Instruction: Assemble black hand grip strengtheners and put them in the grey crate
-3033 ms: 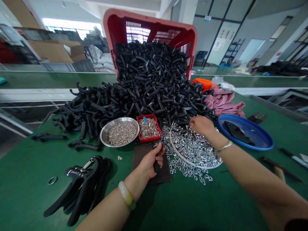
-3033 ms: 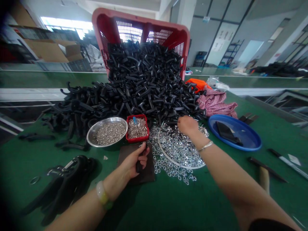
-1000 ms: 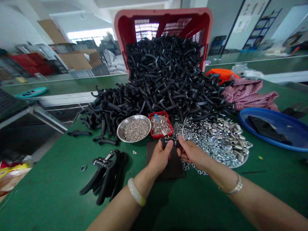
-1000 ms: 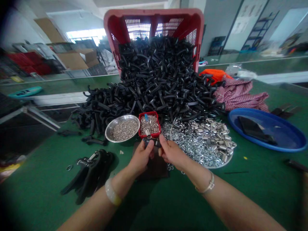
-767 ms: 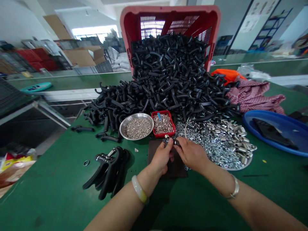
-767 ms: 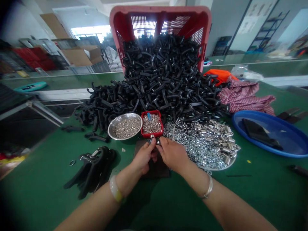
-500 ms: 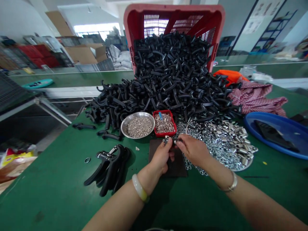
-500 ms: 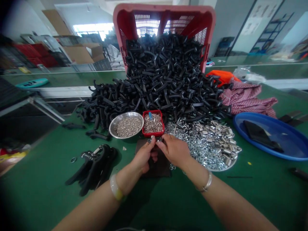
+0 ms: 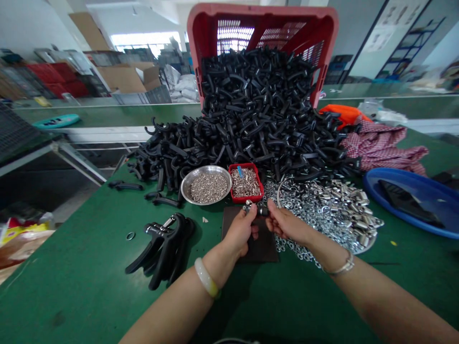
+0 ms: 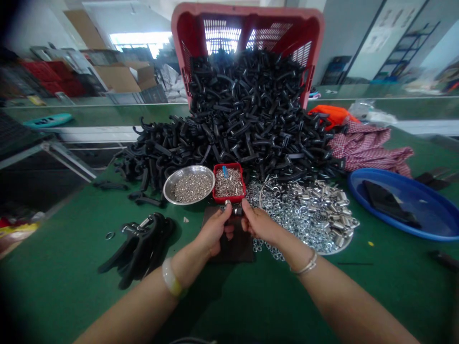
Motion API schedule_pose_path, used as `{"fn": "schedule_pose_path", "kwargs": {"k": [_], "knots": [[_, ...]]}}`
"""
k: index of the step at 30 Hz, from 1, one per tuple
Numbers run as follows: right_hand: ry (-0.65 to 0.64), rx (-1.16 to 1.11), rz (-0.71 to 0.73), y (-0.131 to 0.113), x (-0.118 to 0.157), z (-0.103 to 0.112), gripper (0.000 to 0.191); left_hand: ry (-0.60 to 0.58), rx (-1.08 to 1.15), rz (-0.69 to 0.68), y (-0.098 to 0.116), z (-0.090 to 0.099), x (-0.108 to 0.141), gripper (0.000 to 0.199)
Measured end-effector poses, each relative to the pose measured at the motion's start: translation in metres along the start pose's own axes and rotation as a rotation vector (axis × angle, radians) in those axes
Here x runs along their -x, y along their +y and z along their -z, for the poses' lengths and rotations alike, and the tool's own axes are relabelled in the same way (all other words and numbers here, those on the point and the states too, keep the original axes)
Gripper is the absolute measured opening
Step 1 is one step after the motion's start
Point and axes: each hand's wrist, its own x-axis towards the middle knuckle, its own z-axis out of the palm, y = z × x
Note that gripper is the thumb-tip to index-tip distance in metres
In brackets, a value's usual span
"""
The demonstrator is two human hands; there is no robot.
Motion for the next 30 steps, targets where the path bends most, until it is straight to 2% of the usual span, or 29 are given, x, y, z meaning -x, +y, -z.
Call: {"fn": "schedule_pose_path", "kwargs": {"k": [3, 4, 6, 8, 10, 12, 14, 15, 16, 18, 19, 20, 21, 23, 27, 30], "knots": [[0.182, -0.007, 0.041, -0.003, 0.002, 0.0, 0.051, -0.009, -0.025, 0.002, 0.0, 0.0, 0.0, 0.046], [0.173, -0.073, 0.009, -0.004, 0.002, -0.002, 0.051, -0.005, -0.058, -0.005, -0.001, 0.0, 0.0, 0.046], [-0.025, -0.34, -0.142, -0.005, 0.001, -0.005, 0.059, 0.024, -0.182, -0.051, -0.003, 0.002, -0.002, 0.045], [-0.228, -0.655, -0.302, -0.003, 0.002, -0.01, 0.064, 0.06, -0.391, -0.193, -0.006, 0.005, -0.003, 0.047], [-0.312, -0.845, -0.38, -0.001, 0.004, -0.015, 0.063, 0.065, -0.654, -0.368, -0.006, 0.01, -0.004, 0.052], [-0.375, -0.868, -0.398, 0.002, 0.008, -0.017, 0.064, 0.034, -0.897, -0.466, -0.002, 0.015, -0.006, 0.055], [-0.379, -0.699, -0.323, 0.006, 0.01, -0.016, 0.067, -0.027, -1.077, -0.476, 0.006, 0.02, -0.008, 0.051], [-0.289, -0.548, -0.247, 0.008, 0.009, -0.014, 0.067, -0.061, -1.143, -0.485, 0.01, 0.022, -0.009, 0.049], [-0.141, -0.371, -0.151, 0.011, 0.008, -0.011, 0.064, -0.1, -1.198, -0.504, 0.015, 0.024, -0.011, 0.046], [0.159, -0.025, 0.081, 0.017, 0.002, -0.007, 0.045, -0.194, -1.284, -0.556, 0.024, 0.029, -0.016, 0.044], [0.233, 0.099, 0.194, 0.022, -0.003, -0.005, 0.036, -0.245, -1.324, -0.571, 0.028, 0.031, -0.018, 0.044], [0.239, 0.18, 0.292, 0.026, -0.007, -0.006, 0.033, -0.297, -1.362, -0.577, 0.031, 0.033, -0.021, 0.044], [0.19, 0.23, 0.365, 0.03, -0.012, -0.007, 0.033, -0.338, -1.402, -0.572, 0.033, 0.034, -0.023, 0.045], [0.08, 0.29, 0.406, 0.035, -0.019, -0.013, 0.03, -0.329, -1.47, -0.561, 0.035, 0.036, -0.026, 0.048], [0.067, 0.371, 0.277, 0.03, -0.017, -0.026, 0.03, -0.128, -1.611, -0.629, 0.03, 0.039, -0.022, 0.054], [0.08, 0.449, 0.203, 0.019, -0.009, -0.029, 0.029, -0.111, -1.778, -0.615, 0.028, 0.043, -0.013, 0.059]]}}
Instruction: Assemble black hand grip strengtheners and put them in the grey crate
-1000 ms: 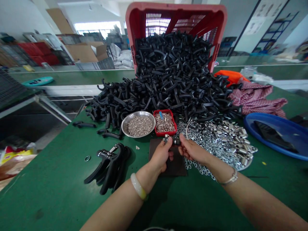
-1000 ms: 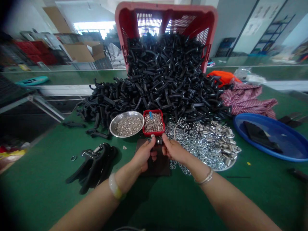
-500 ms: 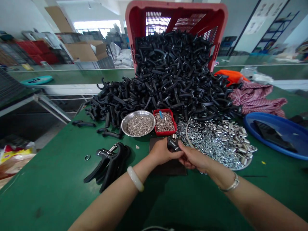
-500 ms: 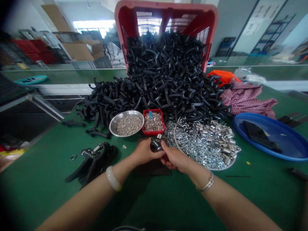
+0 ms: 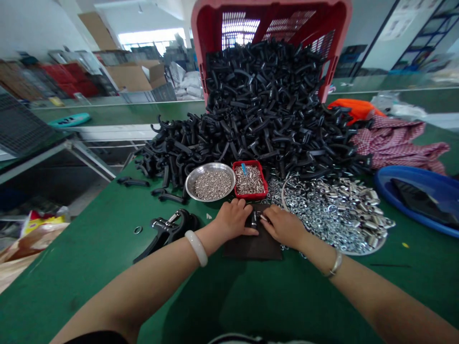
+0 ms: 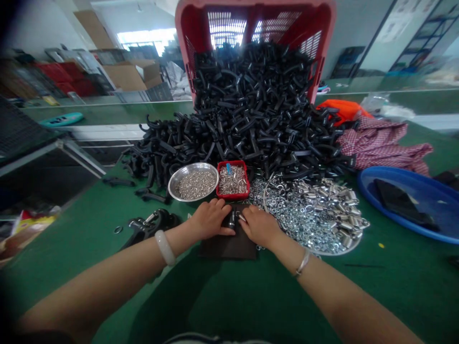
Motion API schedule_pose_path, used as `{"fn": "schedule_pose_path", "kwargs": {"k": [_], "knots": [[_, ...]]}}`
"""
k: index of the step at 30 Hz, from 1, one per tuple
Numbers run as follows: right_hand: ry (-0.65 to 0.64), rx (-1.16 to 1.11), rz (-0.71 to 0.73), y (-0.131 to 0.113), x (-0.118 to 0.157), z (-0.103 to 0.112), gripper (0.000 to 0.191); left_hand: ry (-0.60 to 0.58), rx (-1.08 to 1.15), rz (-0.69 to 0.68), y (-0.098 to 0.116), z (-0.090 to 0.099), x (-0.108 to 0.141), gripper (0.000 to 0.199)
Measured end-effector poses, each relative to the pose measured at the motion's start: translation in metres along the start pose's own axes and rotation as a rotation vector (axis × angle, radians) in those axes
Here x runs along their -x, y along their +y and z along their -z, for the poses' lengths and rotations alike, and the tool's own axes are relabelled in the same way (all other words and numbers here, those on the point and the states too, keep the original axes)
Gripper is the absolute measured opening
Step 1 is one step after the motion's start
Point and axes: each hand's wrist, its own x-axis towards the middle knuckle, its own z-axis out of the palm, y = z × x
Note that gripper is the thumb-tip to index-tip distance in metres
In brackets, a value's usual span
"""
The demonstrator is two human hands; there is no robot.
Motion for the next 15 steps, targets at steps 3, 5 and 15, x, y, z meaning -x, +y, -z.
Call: {"fn": "schedule_pose_path", "kwargs": {"k": [3, 5, 15], "knots": [[-0.011, 0.033, -0.072, -0.004, 0.007, 0.007, 0.03, -0.059, -0.037, -0.049, -0.004, 0.007, -0.001, 0.066], [0.01, -0.024, -0.077, 0.001, 0.014, 0.012, 0.035, -0.057, -0.035, -0.052, -0.009, 0.015, -0.014, 0.058], [0.185, -0.178, -0.299, 0.067, 0.09, 0.049, 0.045, -0.063, -0.095, 0.154, -0.031, 0.026, -0.098, 0.016]]}}
